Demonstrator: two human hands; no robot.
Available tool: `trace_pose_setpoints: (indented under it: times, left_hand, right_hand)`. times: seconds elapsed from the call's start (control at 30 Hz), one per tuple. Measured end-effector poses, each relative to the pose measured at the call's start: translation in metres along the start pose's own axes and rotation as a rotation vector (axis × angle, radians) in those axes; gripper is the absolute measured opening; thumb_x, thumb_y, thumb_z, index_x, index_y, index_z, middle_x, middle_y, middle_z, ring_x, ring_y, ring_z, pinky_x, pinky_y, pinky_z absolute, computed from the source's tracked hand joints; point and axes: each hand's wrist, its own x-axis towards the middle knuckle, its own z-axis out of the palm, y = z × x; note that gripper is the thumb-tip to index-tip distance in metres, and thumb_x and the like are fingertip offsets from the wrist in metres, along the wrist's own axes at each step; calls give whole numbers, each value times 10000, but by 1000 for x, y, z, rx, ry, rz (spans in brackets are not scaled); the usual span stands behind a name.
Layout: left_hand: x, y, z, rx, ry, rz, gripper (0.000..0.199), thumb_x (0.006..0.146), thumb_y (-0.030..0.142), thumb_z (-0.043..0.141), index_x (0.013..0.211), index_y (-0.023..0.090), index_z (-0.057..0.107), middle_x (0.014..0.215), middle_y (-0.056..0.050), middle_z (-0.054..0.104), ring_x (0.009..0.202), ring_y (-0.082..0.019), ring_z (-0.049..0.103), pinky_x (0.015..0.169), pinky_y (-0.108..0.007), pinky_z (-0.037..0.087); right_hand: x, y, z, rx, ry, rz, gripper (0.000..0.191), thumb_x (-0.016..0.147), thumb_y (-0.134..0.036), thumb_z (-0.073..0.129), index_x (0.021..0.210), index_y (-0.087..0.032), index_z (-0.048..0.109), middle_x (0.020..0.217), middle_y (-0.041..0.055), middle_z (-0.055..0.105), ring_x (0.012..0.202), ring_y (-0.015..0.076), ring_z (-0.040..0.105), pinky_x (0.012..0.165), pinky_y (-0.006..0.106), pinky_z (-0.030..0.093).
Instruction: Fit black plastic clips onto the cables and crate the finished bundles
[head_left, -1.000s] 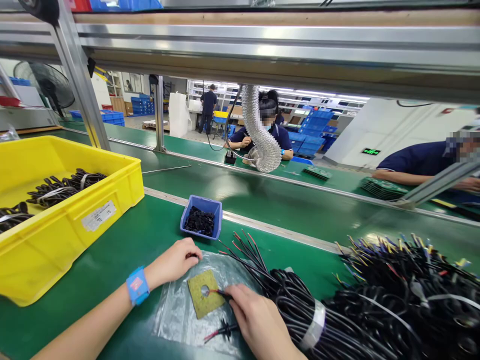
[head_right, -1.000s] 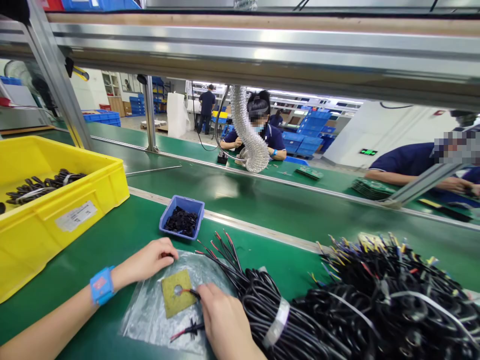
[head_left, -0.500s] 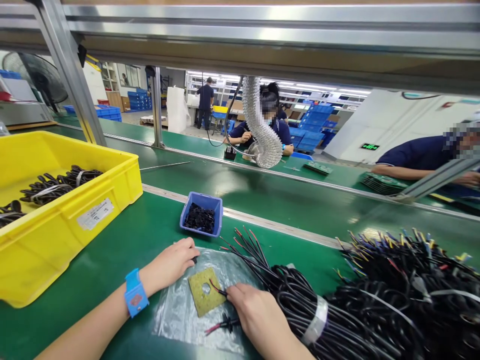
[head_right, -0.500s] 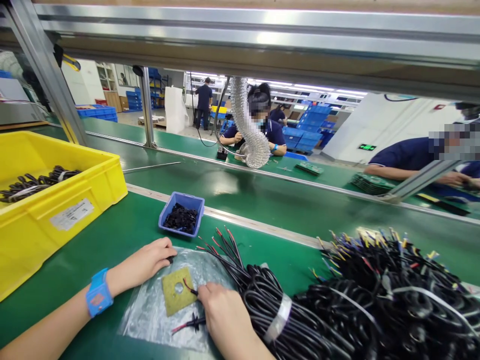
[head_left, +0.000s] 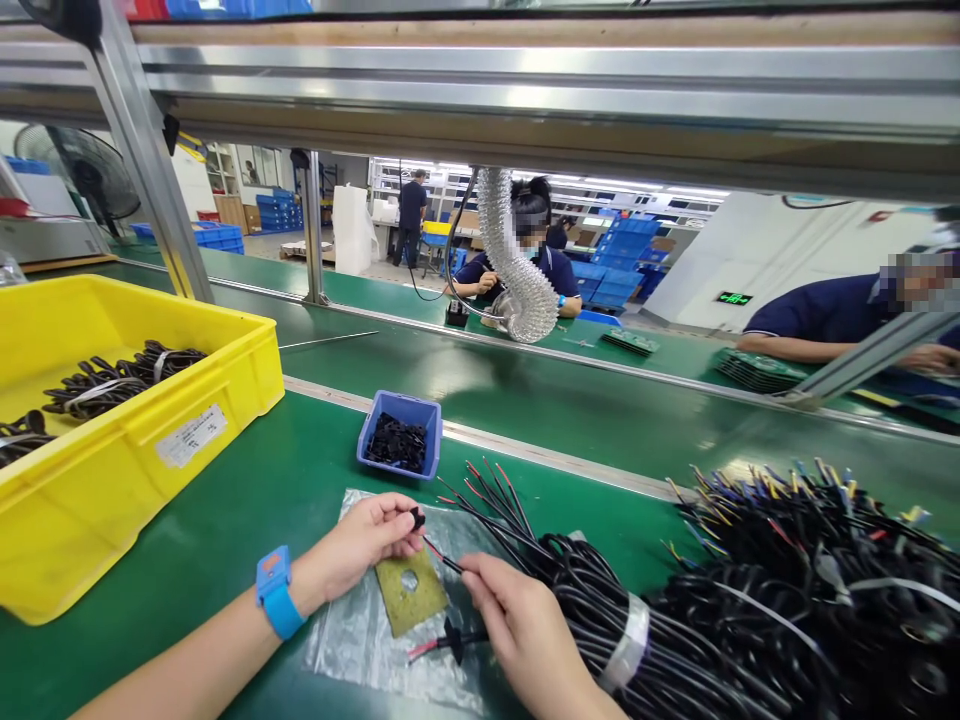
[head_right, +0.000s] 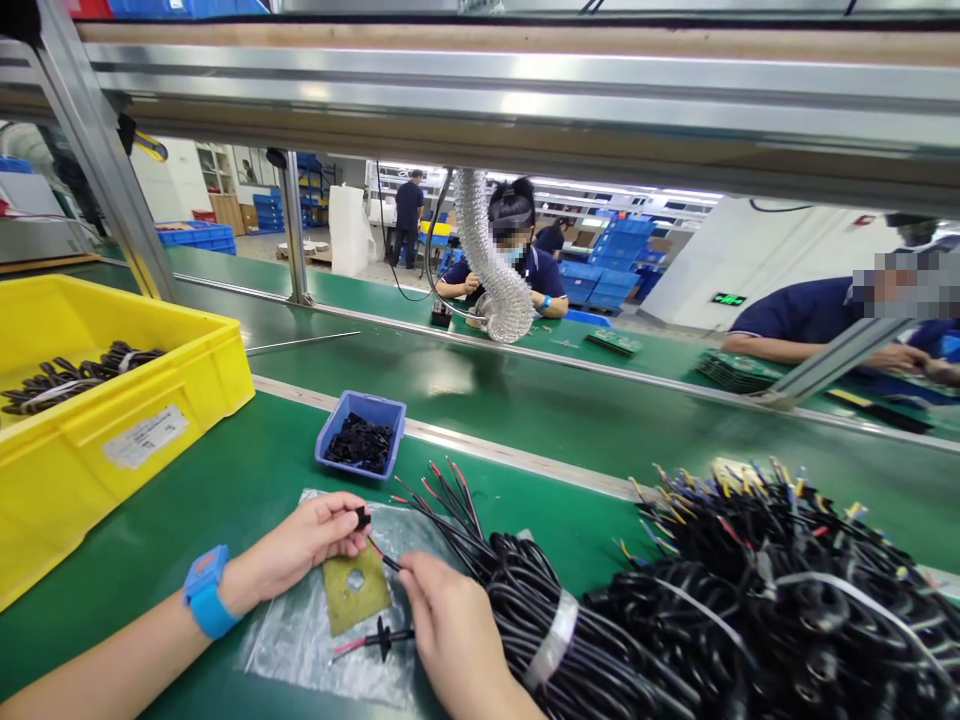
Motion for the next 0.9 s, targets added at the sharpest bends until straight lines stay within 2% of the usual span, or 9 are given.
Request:
trace_pose_setpoints:
  times: [0.07, 0.2, 0.37, 0.57, 0.63, 0.77, 0.9]
  left_hand:
    - [-1, -1, 3, -90, -7, -42, 421, 645, 418, 731, 887, 119, 561, 757, -26, 628, 659, -92, 579, 684, -239, 435]
    - [-3, -1, 4, -110, 0, -80, 440, 613, 408, 761, 863, 114, 552, 733, -30, 648, 657, -99, 612, 678, -232, 459]
    - [-7, 1, 6, -134, -61, -142, 398, 619, 386, 761, 824, 119, 549, 788, -58, 674, 667, -116, 639, 647, -221, 473]
    - [-5, -1, 5, -101, -56, -116, 377, 635, 385, 738, 826, 127, 538, 751, -44, 659, 660, -121, 624, 641, -230, 461]
    - [-5, -4, 7, 20, -46, -54, 329, 646, 357, 719, 815, 132, 549, 726, -28, 640, 655, -128, 605, 633, -243, 450]
    - [-9, -6, 15, 487, 4, 214, 104, 675, 152, 649, 772, 150, 609, 784, -12, 609, 763, -148, 560, 715, -264, 425]
    - [-16, -4, 22, 741, 56, 346, 88, 711, 96, 618, 765, 165, 619, 802, -9, 598, 824, -157, 543, 773, -271, 403]
  right_hand:
    - [-1, -1, 0, 28, 41, -14, 305, 916, -277, 307, 914, -169, 593, 766, 62, 656, 684, 173, 617, 606, 246, 451]
    - [-2, -2, 0, 58, 70, -15, 310, 915, -289, 315, 922, -165, 599, 721, 57, 640, 664, 170, 606, 581, 240, 451]
    - [-1, -1, -1, 73, 71, -8, 320, 918, -298, 306, 895, -171, 599, 679, 43, 624, 632, 163, 598, 572, 238, 443]
    - [-1, 1, 1, 23, 11, 11, 334, 921, -305, 307, 933, -171, 613, 708, 54, 647, 660, 178, 618, 579, 249, 434]
    - [0, 0, 0, 17, -5, 14, 320, 918, -300, 319, 914, -182, 617, 735, 50, 656, 677, 181, 624, 608, 256, 437]
    - [1, -2, 0, 31, -19, 20, 264, 894, -274, 371, 830, -193, 613, 750, 39, 657, 693, 178, 620, 636, 258, 439]
    - [0, -3, 3, 26, -23, 29, 168, 855, -236, 443, 834, -186, 602, 773, 37, 658, 701, 174, 619, 637, 250, 440]
